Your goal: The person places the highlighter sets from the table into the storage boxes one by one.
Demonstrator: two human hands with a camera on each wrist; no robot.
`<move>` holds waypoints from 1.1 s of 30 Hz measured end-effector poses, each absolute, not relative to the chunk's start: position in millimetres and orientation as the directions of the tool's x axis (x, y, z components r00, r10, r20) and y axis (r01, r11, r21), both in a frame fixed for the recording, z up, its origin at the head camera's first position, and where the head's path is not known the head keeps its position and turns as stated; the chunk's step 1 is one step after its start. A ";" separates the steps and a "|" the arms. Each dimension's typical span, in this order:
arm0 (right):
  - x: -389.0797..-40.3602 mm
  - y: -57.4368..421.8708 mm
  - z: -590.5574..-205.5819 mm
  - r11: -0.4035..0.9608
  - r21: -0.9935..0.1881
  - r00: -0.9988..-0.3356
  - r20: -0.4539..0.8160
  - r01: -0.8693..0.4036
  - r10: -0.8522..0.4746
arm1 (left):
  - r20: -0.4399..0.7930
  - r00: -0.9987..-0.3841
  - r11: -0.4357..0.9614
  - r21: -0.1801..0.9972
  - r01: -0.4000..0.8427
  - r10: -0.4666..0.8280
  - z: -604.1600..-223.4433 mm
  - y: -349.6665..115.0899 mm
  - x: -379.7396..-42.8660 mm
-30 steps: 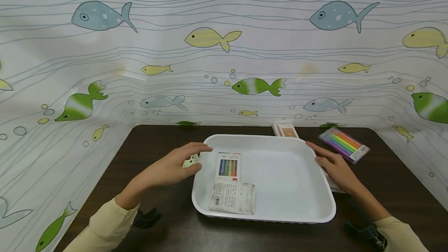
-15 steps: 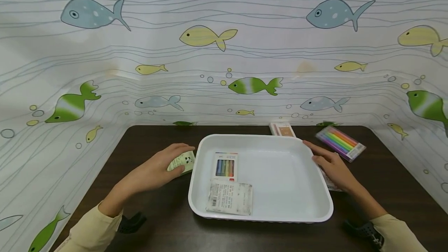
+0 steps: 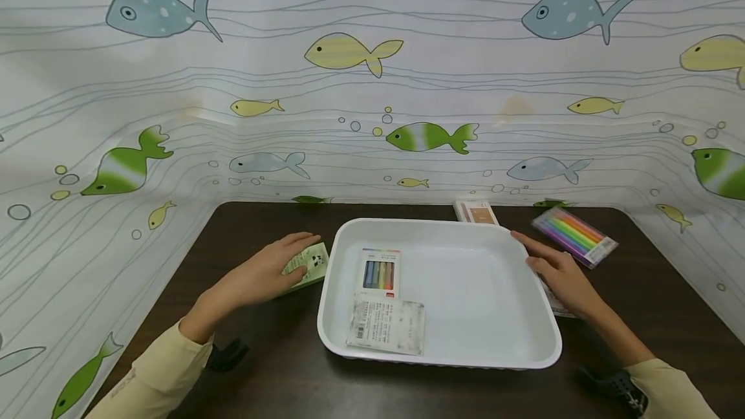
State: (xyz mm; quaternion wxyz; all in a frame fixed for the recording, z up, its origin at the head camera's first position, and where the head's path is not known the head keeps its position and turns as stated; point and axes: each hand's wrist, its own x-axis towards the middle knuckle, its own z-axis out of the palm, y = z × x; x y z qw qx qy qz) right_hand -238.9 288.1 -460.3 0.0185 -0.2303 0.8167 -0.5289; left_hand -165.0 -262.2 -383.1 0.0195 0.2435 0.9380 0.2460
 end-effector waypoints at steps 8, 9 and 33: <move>-238.9 288.7 -460.4 0.337 -0.871 -0.896 0.216 -0.356 -0.387 | -0.030 -0.932 0.868 0.376 0.324 0.361 -388.2 -272.3 -175.6; -238.8 288.6 -460.3 0.340 -0.870 -0.897 0.216 -0.356 -0.387 | -0.046 -0.936 0.878 0.367 0.308 0.348 -388.3 -274.6 -176.4; -237.5 286.7 -457.3 0.360 -0.874 -0.907 0.185 -0.328 -0.377 | -0.208 -0.936 0.904 0.383 0.189 0.284 -397.3 -300.7 -188.6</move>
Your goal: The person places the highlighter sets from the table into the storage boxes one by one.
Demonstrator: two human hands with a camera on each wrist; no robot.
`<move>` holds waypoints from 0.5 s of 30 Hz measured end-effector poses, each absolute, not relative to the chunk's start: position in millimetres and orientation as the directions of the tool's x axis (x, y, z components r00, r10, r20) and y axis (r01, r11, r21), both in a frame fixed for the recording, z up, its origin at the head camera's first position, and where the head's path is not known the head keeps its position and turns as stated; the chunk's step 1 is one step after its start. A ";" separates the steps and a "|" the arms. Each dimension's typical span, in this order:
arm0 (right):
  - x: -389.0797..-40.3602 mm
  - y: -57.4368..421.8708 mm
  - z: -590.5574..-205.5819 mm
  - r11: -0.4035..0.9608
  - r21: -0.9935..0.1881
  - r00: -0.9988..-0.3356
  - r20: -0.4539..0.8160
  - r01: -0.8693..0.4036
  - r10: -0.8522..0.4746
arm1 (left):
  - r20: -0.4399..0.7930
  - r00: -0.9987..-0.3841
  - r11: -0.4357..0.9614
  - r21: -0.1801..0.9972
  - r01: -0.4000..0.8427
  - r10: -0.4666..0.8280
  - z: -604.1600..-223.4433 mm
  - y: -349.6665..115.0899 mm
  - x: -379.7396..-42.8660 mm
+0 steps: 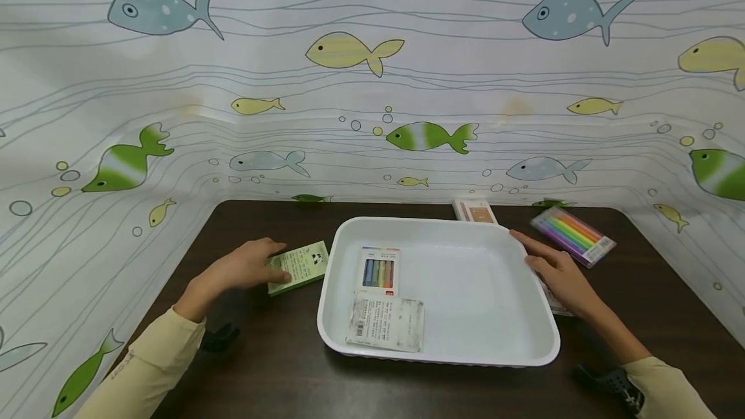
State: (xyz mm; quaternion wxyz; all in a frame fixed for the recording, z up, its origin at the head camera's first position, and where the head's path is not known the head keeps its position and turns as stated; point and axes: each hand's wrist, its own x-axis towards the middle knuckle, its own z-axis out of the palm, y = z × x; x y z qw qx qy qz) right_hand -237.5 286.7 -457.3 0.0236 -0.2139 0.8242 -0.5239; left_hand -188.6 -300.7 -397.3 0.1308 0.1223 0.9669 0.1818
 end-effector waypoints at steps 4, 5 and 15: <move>-237.5 286.8 -457.6 0.357 -0.870 -0.904 0.196 -0.339 -0.380 | -0.223 -0.938 0.911 0.375 0.169 0.266 -395.8 -300.9 -187.7; -237.4 286.7 -457.5 0.354 -0.871 -0.904 0.199 -0.340 -0.379 | -0.226 -0.939 0.913 0.374 0.162 0.259 -395.3 -300.4 -187.4; -237.2 287.3 -458.6 0.367 -0.869 -0.909 0.191 -0.332 -0.371 | -0.184 -0.949 0.907 0.384 0.171 0.257 -395.4 -296.6 -186.5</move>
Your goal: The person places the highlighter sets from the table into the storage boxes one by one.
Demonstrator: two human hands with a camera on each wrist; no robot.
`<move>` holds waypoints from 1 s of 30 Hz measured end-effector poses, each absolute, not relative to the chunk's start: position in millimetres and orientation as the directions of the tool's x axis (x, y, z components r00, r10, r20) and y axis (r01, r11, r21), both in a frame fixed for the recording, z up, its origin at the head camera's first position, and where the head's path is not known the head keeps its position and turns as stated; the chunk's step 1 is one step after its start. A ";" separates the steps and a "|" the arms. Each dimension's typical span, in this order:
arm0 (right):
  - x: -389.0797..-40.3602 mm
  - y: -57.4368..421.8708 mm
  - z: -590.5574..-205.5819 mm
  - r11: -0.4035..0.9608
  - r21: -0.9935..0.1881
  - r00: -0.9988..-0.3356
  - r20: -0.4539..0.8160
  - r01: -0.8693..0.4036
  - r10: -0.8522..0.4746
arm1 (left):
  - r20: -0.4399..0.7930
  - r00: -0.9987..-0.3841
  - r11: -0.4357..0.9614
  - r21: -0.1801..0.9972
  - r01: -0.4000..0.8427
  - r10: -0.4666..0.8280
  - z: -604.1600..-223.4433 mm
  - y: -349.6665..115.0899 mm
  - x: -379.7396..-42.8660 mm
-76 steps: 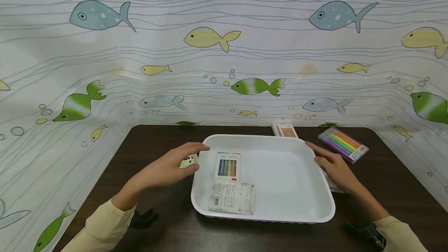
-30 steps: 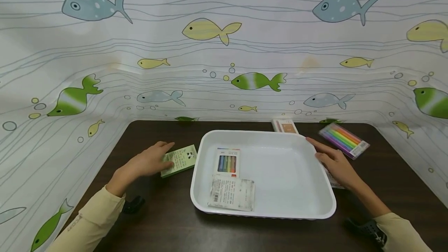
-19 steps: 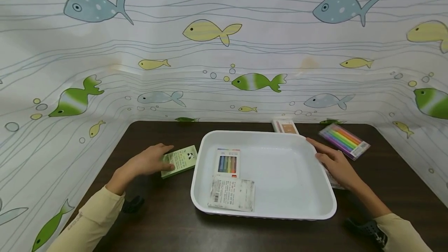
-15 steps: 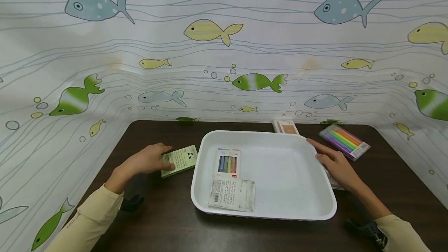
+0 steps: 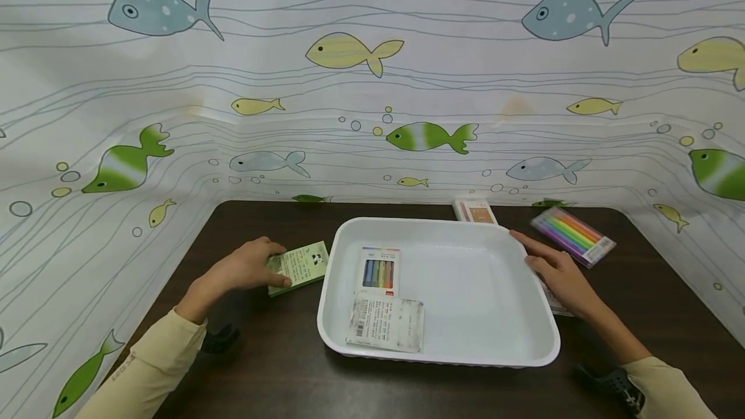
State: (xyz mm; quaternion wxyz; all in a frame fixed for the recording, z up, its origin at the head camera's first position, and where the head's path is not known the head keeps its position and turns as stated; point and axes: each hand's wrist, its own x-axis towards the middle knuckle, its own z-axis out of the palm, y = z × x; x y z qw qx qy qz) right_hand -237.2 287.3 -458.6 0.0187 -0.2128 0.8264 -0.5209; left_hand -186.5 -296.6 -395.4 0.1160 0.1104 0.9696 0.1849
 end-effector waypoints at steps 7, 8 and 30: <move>-236.2 289.3 -460.4 0.359 -0.873 -0.907 0.189 -0.331 -0.377 | -0.169 -0.964 0.895 0.431 0.114 0.204 -397.5 -297.2 -189.4; -236.4 289.3 -460.4 0.357 -0.873 -0.907 0.191 -0.331 -0.375 | -0.170 -0.966 0.889 0.447 0.100 0.195 -397.9 -298.5 -190.0; -236.8 287.4 -458.1 0.317 -0.876 -0.888 0.221 -0.363 -0.404 | -0.304 -0.933 0.506 0.845 -0.170 0.194 -409.4 -317.2 -194.5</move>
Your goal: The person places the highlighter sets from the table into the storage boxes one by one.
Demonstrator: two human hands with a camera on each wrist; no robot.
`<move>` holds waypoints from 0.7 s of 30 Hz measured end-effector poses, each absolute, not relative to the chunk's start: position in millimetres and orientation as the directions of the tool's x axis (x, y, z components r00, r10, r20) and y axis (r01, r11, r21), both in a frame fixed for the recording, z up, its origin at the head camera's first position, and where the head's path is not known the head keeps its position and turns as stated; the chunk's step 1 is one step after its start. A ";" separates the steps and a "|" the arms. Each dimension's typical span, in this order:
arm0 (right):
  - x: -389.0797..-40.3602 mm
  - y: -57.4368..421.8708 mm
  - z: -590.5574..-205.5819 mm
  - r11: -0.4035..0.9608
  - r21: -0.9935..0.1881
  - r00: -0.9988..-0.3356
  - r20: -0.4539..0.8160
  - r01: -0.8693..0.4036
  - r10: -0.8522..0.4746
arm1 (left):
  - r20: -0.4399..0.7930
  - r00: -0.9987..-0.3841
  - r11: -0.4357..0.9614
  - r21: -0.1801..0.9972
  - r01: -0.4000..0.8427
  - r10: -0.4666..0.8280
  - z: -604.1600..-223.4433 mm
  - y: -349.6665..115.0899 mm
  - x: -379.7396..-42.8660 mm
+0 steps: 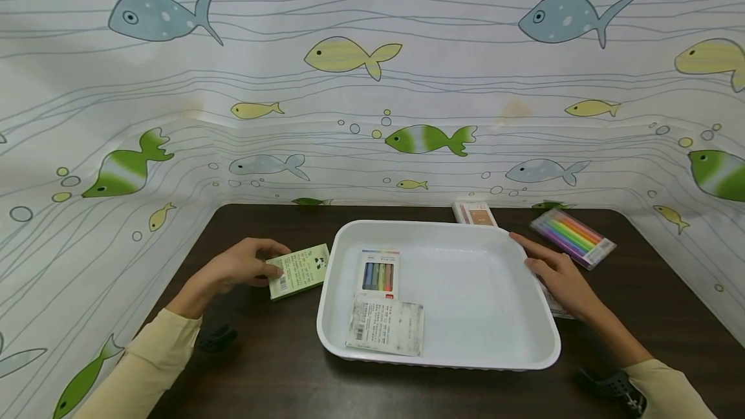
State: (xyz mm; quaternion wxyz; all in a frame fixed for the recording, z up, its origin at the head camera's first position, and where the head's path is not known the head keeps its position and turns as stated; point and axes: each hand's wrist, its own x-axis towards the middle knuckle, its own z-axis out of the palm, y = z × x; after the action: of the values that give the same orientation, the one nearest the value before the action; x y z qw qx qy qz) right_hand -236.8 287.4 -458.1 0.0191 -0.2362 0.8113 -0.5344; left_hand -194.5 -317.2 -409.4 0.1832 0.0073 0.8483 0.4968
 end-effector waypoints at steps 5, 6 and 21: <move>-237.3 287.1 -458.0 0.328 -0.872 -0.891 0.224 -0.365 -0.395 | -0.305 -0.931 0.469 0.864 -0.183 0.200 -407.0 -320.5 -196.9; -237.3 287.1 -458.1 0.330 -0.873 -0.894 0.222 -0.360 -0.389 | -0.306 -0.931 0.460 0.868 -0.187 0.199 -406.9 -321.2 -197.6; -236.7 286.3 -458.0 0.333 -0.867 -0.887 0.226 -0.371 -0.402 | -0.330 -0.916 0.389 0.893 -0.224 0.229 -409.7 -327.0 -199.1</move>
State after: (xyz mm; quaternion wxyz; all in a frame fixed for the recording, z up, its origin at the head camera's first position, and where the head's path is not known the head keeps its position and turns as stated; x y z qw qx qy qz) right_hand -236.7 286.3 -458.0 0.0147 -0.2369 0.8161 -0.5269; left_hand -199.1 -327.0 -409.7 0.2050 0.0014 0.8079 0.5526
